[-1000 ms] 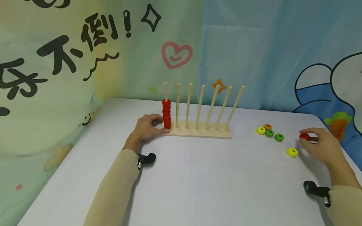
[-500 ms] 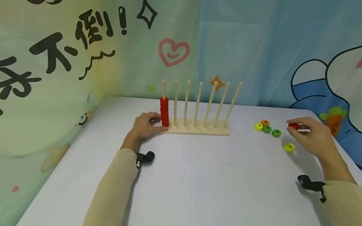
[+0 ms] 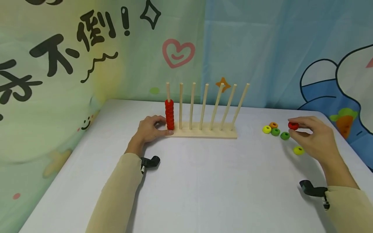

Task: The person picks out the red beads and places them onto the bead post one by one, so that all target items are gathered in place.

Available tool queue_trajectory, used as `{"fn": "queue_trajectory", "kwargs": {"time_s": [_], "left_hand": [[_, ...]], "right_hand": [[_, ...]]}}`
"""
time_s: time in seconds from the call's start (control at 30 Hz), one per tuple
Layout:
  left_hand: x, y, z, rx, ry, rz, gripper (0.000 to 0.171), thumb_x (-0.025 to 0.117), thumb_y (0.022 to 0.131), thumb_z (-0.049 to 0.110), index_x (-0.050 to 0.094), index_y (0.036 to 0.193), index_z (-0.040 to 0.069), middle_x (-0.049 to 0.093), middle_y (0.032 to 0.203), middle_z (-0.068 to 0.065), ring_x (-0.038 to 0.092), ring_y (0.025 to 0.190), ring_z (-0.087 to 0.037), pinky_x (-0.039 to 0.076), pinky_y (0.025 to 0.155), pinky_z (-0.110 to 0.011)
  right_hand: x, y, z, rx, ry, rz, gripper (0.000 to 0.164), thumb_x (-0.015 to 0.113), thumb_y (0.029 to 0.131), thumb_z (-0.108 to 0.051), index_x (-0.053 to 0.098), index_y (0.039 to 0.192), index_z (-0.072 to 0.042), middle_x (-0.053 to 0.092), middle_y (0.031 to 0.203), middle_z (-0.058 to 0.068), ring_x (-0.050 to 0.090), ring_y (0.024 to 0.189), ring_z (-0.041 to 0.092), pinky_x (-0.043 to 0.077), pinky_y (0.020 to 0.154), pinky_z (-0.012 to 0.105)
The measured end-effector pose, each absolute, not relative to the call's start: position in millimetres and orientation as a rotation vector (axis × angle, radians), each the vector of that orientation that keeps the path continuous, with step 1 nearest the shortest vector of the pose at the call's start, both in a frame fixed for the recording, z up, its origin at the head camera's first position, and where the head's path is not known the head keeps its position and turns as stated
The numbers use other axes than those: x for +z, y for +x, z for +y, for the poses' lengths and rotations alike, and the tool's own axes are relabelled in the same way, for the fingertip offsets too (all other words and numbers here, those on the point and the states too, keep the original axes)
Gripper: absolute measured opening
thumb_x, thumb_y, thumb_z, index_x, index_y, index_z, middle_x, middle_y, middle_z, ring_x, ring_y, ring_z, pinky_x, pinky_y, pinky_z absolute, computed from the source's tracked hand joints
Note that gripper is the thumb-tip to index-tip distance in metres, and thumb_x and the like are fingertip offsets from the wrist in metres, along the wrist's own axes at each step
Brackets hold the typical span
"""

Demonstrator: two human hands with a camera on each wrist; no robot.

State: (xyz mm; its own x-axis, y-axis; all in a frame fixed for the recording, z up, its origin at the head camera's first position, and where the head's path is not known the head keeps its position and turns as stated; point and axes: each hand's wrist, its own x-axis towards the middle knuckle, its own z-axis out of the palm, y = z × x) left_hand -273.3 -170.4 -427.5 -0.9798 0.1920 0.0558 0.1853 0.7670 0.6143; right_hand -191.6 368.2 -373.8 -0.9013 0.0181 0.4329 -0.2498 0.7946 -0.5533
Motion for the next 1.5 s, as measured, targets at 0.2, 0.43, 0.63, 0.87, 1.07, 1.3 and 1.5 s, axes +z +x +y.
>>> {"fn": "queue_trajectory", "kwargs": {"time_s": [0.2, 0.43, 0.63, 0.87, 1.07, 1.3, 1.5], "left_hand": [[-429, -274, -171, 1.016, 0.335, 2.944, 0.058, 0.078, 0.074, 0.059, 0.067, 0.12, 0.025, 0.063, 0.121, 0.002, 0.049, 0.117, -0.022, 0.038, 0.1, -0.048], [-428, -275, -172, 1.011, 0.344, 2.947, 0.058, 0.077, 0.074, 0.06, 0.067, 0.119, 0.026, 0.063, 0.123, 0.002, 0.049, 0.119, -0.022, 0.035, 0.103, -0.049], [-424, -275, -172, 1.016, 0.336, 2.947, 0.057, 0.078, 0.074, 0.06, 0.068, 0.119, 0.026, 0.063, 0.123, 0.002, 0.05, 0.119, -0.023, 0.037, 0.103, -0.048], [-426, -275, -171, 1.005, 0.348, 2.953, 0.058, 0.078, 0.074, 0.06, 0.068, 0.119, 0.024, 0.064, 0.121, 0.002, 0.05, 0.117, -0.023, 0.035, 0.102, -0.049], [-426, -275, -171, 0.994, 0.341, 2.959, 0.058, 0.078, 0.074, 0.06, 0.068, 0.119, 0.025, 0.063, 0.122, 0.002, 0.049, 0.117, -0.022, 0.037, 0.102, -0.048], [-428, -272, -173, 0.996, 0.343, 2.966, 0.057, 0.077, 0.075, 0.06, 0.068, 0.12, 0.025, 0.064, 0.12, 0.003, 0.049, 0.116, -0.022, 0.034, 0.102, -0.049], [-428, -274, -172, 0.983, 0.364, 2.961, 0.057, 0.076, 0.075, 0.061, 0.068, 0.12, 0.026, 0.064, 0.122, 0.004, 0.049, 0.116, -0.022, 0.035, 0.101, -0.048]], "right_hand": [[-374, -191, 358, 0.887, 0.21, -2.514, 0.036, 0.075, 0.088, -0.011, 0.068, 0.123, -0.008, 0.057, 0.117, 0.004, 0.049, 0.096, -0.002, 0.039, 0.075, 0.0], [-370, -192, 344, 0.914, 0.278, -2.453, 0.036, 0.077, 0.085, -0.008, 0.069, 0.12, -0.007, 0.059, 0.114, 0.001, 0.05, 0.095, -0.001, 0.04, 0.073, 0.001], [-369, -194, 330, 0.972, 0.355, -2.417, 0.036, 0.078, 0.083, -0.005, 0.07, 0.118, -0.008, 0.059, 0.111, -0.003, 0.053, 0.094, 0.0, 0.043, 0.073, 0.004], [-362, -194, 313, 1.032, 0.43, -2.369, 0.034, 0.077, 0.081, 0.002, 0.071, 0.114, -0.005, 0.061, 0.109, 0.002, 0.053, 0.094, 0.006, 0.045, 0.073, 0.006], [-335, -178, 284, 1.046, 0.518, -2.345, 0.03, 0.074, 0.08, 0.011, 0.069, 0.109, 0.005, 0.06, 0.105, 0.012, 0.053, 0.092, 0.007, 0.045, 0.072, 0.006], [-322, -181, 272, 1.079, 0.601, -2.32, 0.031, 0.073, 0.079, 0.014, 0.069, 0.109, 0.006, 0.06, 0.103, 0.015, 0.055, 0.094, 0.009, 0.047, 0.073, 0.008], [-323, -182, 263, 1.141, 0.602, -2.275, 0.032, 0.072, 0.079, 0.014, 0.069, 0.11, 0.007, 0.059, 0.102, 0.016, 0.055, 0.092, 0.011, 0.048, 0.071, 0.01]]}}
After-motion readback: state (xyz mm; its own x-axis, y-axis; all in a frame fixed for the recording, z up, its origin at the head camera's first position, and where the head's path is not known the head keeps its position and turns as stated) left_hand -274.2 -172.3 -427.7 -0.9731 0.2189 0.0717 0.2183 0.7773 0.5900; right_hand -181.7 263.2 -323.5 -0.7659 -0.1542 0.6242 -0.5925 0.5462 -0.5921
